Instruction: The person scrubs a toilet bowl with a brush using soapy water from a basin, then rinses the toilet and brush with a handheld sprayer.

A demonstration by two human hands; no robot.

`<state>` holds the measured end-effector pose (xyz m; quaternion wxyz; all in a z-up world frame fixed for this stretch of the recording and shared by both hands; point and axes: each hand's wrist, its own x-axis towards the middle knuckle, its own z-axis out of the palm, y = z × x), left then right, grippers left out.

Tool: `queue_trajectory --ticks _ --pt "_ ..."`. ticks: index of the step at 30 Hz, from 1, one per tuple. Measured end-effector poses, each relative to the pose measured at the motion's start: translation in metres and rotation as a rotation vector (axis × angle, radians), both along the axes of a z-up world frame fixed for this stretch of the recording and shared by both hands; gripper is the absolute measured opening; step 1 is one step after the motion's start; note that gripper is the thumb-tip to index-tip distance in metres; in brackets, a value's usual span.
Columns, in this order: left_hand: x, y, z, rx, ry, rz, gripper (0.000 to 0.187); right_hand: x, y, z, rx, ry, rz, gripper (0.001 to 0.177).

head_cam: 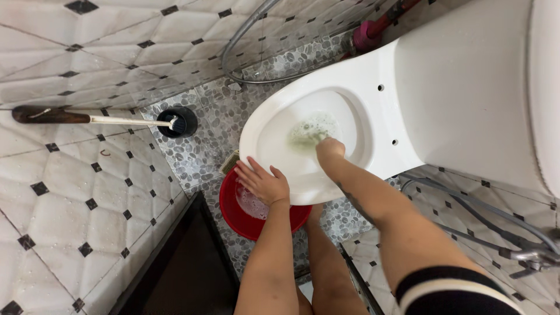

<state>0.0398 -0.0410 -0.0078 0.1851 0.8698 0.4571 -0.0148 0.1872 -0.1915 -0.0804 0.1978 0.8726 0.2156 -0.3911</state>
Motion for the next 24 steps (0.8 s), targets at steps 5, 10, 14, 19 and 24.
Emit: queue_trajectory --ticks 5,10,14,19,24 --pt "0.008 0.006 0.005 -0.029 -0.001 -0.024 0.075 -0.003 0.0 -0.02 0.084 0.165 -0.379 0.013" --pt "0.002 0.003 0.01 -0.025 -0.011 -0.009 0.074 -0.058 0.017 -0.016 0.312 0.457 -1.3 0.024" --pt "0.007 0.003 0.007 -0.043 0.009 0.008 0.074 -0.036 0.017 -0.04 0.342 0.418 -2.012 0.036" --pt "0.007 0.004 0.002 -0.03 0.0 -0.002 0.073 -0.021 -0.017 -0.06 0.602 0.527 -2.115 0.039" --pt "0.015 0.007 0.009 -0.006 0.001 -0.012 0.074 -0.02 -0.002 -0.044 0.721 0.748 -2.535 0.043"
